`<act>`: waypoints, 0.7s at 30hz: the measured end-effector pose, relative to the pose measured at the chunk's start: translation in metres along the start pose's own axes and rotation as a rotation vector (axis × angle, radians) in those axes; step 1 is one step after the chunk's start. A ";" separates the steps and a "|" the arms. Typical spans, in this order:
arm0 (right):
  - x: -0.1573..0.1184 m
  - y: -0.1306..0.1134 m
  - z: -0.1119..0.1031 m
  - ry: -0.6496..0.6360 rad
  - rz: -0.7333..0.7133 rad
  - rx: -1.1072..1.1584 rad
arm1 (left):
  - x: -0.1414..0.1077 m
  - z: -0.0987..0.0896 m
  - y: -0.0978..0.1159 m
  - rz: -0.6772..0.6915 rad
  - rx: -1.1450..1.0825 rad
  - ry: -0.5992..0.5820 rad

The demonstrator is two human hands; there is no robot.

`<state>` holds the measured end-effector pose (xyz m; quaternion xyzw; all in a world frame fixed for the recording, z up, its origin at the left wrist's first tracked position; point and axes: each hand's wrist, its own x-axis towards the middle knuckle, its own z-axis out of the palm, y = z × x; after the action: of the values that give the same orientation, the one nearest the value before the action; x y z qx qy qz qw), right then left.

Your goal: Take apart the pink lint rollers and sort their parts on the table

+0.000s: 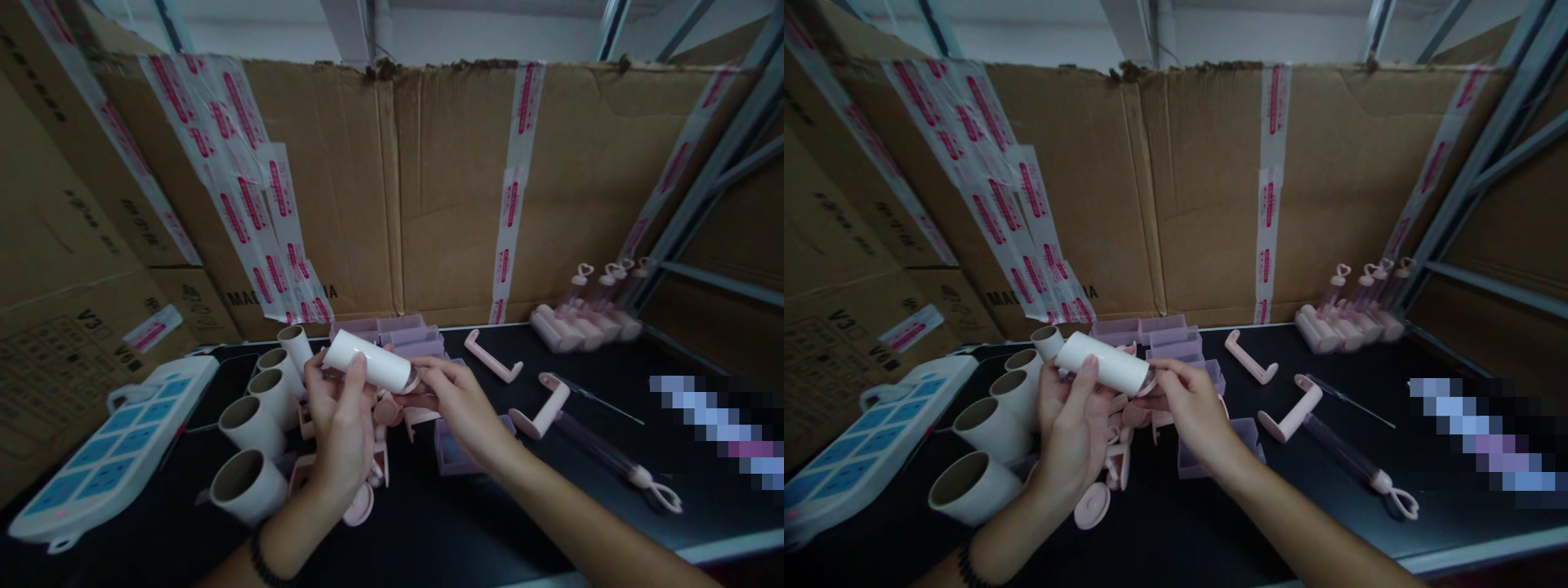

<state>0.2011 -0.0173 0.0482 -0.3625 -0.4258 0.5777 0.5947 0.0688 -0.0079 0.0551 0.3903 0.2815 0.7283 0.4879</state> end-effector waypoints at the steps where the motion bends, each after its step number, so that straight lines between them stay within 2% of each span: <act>1: 0.001 0.000 0.001 0.012 0.020 0.009 | 0.000 -0.001 0.000 0.022 0.025 0.008; 4: 0.006 0.001 -0.002 0.019 0.062 -0.030 | 0.003 -0.004 0.000 0.110 0.100 0.033; 7: 0.013 0.005 -0.010 0.010 0.048 -0.190 | 0.004 -0.005 0.001 0.220 0.173 0.063; 10: 0.019 0.009 -0.012 -0.085 -0.068 -0.518 | 0.004 -0.003 0.004 0.299 0.192 0.071; 12: 0.020 0.013 -0.007 -0.172 -0.178 -0.729 | 0.002 -0.002 0.006 0.329 0.193 0.049; 14: 0.021 0.016 0.002 -0.243 -0.259 -0.848 | 0.002 -0.002 0.006 0.363 0.218 0.038; 17: 0.026 0.020 0.012 -0.292 -0.299 -0.900 | 0.005 -0.005 0.006 0.415 0.271 0.080; 19: 0.030 0.018 0.013 -0.242 -0.312 -0.895 | 0.008 -0.007 0.006 0.423 0.287 0.114; 21: 0.033 0.012 0.010 -0.152 -0.332 -0.797 | 0.010 -0.009 0.006 0.413 0.285 0.120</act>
<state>0.1866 0.0153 0.0441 -0.4468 -0.7104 0.2898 0.4601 0.0564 -0.0017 0.0584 0.4607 0.3241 0.7872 0.2512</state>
